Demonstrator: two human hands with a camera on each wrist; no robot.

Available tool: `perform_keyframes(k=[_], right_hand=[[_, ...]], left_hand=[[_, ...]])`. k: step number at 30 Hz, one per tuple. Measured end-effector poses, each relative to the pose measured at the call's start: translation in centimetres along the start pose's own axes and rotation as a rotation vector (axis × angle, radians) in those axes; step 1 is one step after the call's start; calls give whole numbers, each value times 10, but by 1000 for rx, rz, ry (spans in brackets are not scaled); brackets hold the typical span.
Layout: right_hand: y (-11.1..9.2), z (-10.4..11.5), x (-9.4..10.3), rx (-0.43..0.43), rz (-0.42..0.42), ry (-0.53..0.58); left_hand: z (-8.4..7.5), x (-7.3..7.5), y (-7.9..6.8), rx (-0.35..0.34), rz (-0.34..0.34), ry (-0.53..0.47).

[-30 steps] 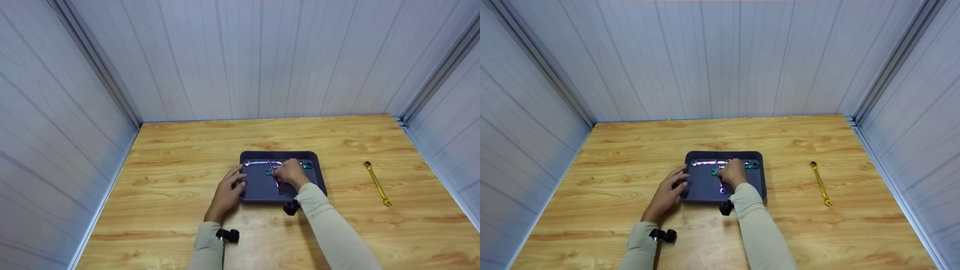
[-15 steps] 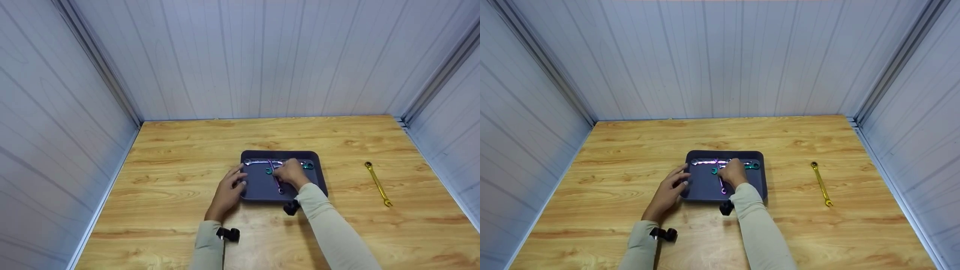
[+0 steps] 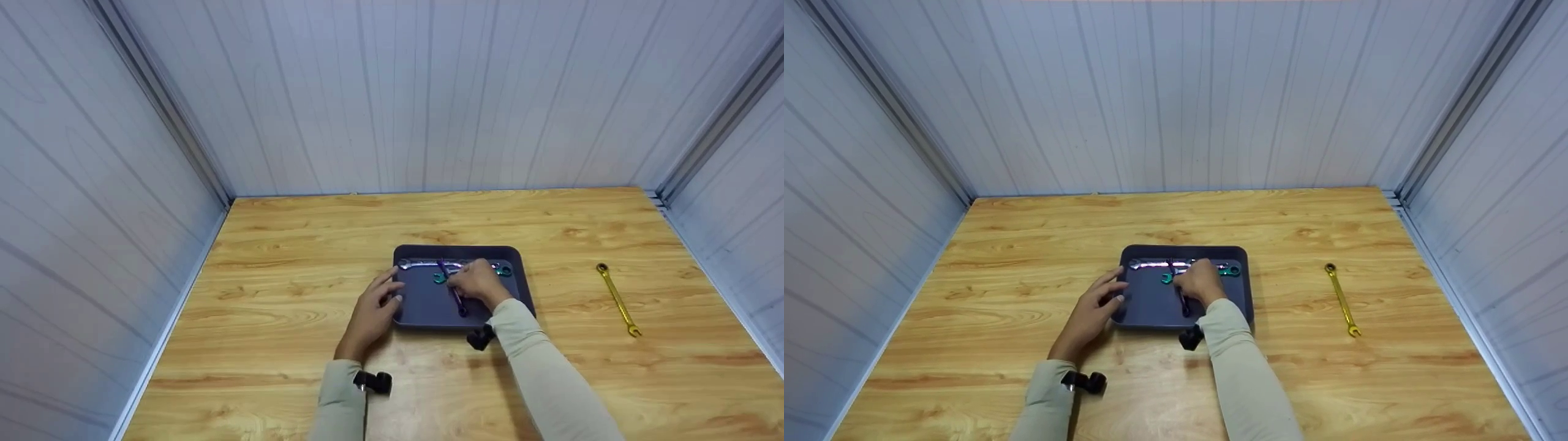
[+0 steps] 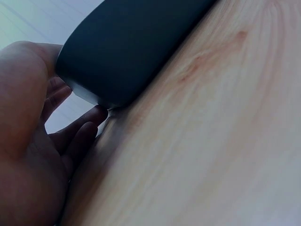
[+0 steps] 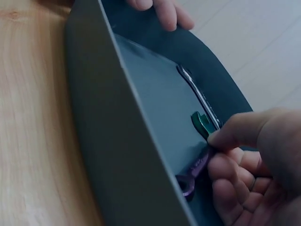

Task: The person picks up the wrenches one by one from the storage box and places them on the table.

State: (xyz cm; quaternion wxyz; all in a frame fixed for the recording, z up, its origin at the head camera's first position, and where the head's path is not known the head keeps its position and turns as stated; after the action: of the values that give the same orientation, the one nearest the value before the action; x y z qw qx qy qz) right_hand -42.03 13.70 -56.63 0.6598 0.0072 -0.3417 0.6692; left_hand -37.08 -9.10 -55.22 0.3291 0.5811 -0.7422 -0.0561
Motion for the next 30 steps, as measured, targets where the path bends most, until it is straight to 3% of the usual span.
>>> perform_keyframes(k=[4, 11, 30], right_hand=[[1, -10, 0, -27, 59, 118], [5, -20, -1, -18, 93, 227], [1, -18, 8, -6, 117, 354]], left_hand=[[1, -1, -1, 7, 3, -6], [4, 1, -4, 44, 5, 19], [3, -1, 0, 51, 1, -1]])
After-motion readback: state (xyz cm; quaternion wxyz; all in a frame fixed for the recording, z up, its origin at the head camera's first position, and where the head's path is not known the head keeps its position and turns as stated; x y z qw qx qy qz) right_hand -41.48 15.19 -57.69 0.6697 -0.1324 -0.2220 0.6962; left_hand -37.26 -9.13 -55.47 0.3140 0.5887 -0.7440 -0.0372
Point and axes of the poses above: each hand's wrist, its own y-axis towards the middle knuckle, its own x-axis out of the back of the hand, z = x × y, the point moved 10 cm from there along y, towards the middle knuckle, and after that the axes turned 14 degrees about -x, right-handed, at the moved point
